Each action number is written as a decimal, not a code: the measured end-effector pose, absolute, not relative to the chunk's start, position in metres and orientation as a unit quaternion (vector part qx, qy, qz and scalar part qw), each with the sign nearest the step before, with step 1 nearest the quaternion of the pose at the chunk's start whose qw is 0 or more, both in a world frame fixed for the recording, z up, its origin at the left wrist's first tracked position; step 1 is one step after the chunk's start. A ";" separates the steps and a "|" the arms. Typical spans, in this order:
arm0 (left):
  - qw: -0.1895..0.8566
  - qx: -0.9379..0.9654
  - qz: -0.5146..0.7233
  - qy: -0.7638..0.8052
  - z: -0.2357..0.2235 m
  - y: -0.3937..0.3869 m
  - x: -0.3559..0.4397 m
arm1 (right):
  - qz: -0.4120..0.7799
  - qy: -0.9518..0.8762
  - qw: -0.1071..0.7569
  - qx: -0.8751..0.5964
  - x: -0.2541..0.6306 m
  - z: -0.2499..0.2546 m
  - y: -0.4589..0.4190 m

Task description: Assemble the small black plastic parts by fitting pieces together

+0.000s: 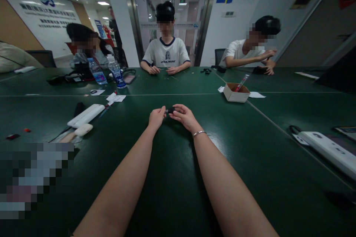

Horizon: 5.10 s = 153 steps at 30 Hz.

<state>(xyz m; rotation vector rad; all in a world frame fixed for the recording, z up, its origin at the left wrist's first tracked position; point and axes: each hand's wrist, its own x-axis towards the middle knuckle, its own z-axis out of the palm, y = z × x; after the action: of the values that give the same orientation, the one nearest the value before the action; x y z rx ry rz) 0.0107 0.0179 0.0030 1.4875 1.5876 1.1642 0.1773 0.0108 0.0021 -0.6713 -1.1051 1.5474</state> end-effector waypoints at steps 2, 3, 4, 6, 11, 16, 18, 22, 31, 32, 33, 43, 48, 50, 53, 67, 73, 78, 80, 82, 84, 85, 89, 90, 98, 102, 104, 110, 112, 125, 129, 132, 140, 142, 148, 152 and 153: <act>0.345 0.566 0.458 0.592 0.000 0.020 0.011 | 0.650 -0.460 0.535 -0.283 0.177 0.002 0.011; 0.354 0.563 0.464 0.585 -0.001 0.020 0.010 | 0.651 -0.458 0.535 -0.283 0.177 0.002 0.012; 0.364 0.558 0.470 0.579 -0.001 0.021 0.010 | 0.652 -0.456 0.535 -0.284 0.177 0.002 0.012; 0.379 0.550 0.482 0.567 -0.001 0.020 0.010 | 0.653 -0.452 0.536 -0.286 0.178 0.002 0.012; 0.416 0.551 0.495 0.528 0.009 0.015 0.010 | 0.650 -0.440 0.545 -0.294 0.178 0.003 0.012; 0.438 0.556 0.502 0.497 0.016 0.009 0.011 | 0.648 -0.436 0.549 -0.297 0.178 0.003 0.012; 0.438 0.558 0.508 0.488 0.016 0.009 0.012 | 0.647 -0.438 0.548 -0.299 0.178 0.003 0.012; 0.456 0.549 0.509 0.481 0.013 0.011 0.014 | 0.645 -0.441 0.546 -0.302 0.177 0.002 0.012; 0.461 0.544 0.510 0.481 0.012 0.012 0.016 | 0.650 -0.440 0.545 -0.296 0.177 0.001 0.012; 0.455 0.547 0.515 0.477 0.012 0.012 0.016 | 0.650 -0.439 0.545 -0.297 0.177 0.001 0.012; 0.451 0.549 0.519 0.475 0.011 0.012 0.016 | 0.649 -0.439 0.545 -0.298 0.177 0.002 0.012; 0.468 0.524 0.521 0.485 0.010 0.013 0.015 | 0.649 -0.439 0.543 -0.302 0.177 0.004 0.011; 0.454 0.534 0.524 0.484 0.011 0.013 0.016 | 0.651 -0.435 0.543 -0.303 0.177 0.004 0.011; 0.458 0.532 0.523 0.484 0.011 0.013 0.016 | 0.651 -0.434 0.544 -0.304 0.177 0.004 0.011; 0.452 0.542 0.524 0.477 0.009 0.013 0.016 | 0.649 -0.434 0.544 -0.308 0.176 0.004 0.012; 0.449 0.549 0.531 0.463 0.004 0.015 0.016 | 0.644 -0.430 0.538 -0.333 0.175 0.007 0.011; 0.441 0.560 0.523 0.468 0.003 0.015 0.015 | 0.645 -0.423 0.539 -0.339 0.174 0.006 0.013; 0.425 0.575 0.521 0.465 0.004 0.014 0.015 | 0.646 -0.422 0.538 -0.340 0.174 0.006 0.013; 0.428 0.571 0.523 0.467 0.005 0.013 0.016 | 0.645 -0.421 0.539 -0.342 0.174 0.006 0.014; 0.429 0.572 0.522 0.465 0.005 0.013 0.016 | 0.646 -0.418 0.538 -0.344 0.174 0.006 0.014; 0.422 0.579 0.519 0.466 0.005 0.012 0.016 | 0.647 -0.416 0.538 -0.345 0.174 0.006 0.013; 0.421 0.579 0.519 0.468 0.005 0.012 0.016 | 0.647 -0.415 0.539 -0.345 0.174 0.006 0.013; 0.440 0.570 0.516 0.463 0.007 0.011 0.016 | 0.650 -0.413 0.538 -0.343 0.174 0.008 0.012; 0.441 0.572 0.516 0.461 0.008 0.010 0.017 | 0.651 -0.412 0.537 -0.343 0.174 0.008 0.012; 0.432 0.569 0.524 0.463 0.004 0.013 0.016 | 0.650 -0.415 0.535 -0.345 0.173 0.007 0.013; 0.429 0.566 0.528 0.467 0.002 0.015 0.016 | 0.651 -0.412 0.535 -0.345 0.173 0.006 0.013; 0.428 0.570 0.523 0.467 0.002 0.014 0.016 | 0.651 -0.412 0.535 -0.345 0.174 0.006 0.013; 0.423 0.583 0.509 0.472 0.005 0.012 0.015 | 0.652 -0.416 0.533 -0.342 0.174 0.006 0.014; 0.416 0.590 0.505 0.472 0.004 0.012 0.015 | 0.652 -0.416 0.534 -0.344 0.174 0.007 0.013; 0.356 0.619 0.544 0.439 0.010 0.009 0.014 | 0.644 -0.419 0.526 -0.365 0.174 0.007 0.015; 0.363 0.617 0.546 0.435 0.010 0.010 0.013 | 0.631 -0.437 0.526 -0.367 0.175 0.006 0.017; 0.385 0.601 0.548 0.435 0.009 0.012 0.014 | 0.635 -0.441 0.520 -0.363 0.175 0.006 0.015; 0.416 0.591 0.534 0.438 0.008 0.012 0.014 | 0.636 -0.471 0.504 -0.345 0.177 0.011 0.011; 0.409 0.599 0.535 0.433 0.008 0.012 0.014 | 0.632 -0.473 0.489 -0.372 0.175 0.010 0.012; 0.410 0.603 0.529 0.434 0.002 0.016 0.012 | 0.618 -0.490 0.503 -0.354 0.175 0.008 0.015; 0.402 0.608 0.536 0.425 -0.001 0.018 0.012 | 0.632 -0.471 0.495 -0.366 0.175 0.010 0.013; 0.401 0.609 0.538 0.423 -0.001 0.018 0.012 | 0.630 -0.471 0.486 -0.381 0.174 0.010 0.013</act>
<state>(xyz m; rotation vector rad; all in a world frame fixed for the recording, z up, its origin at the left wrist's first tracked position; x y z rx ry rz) 0.0123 0.0178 -0.0008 1.5396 1.0691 1.3595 0.1744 0.0132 0.0099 -0.9263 -1.1460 1.5341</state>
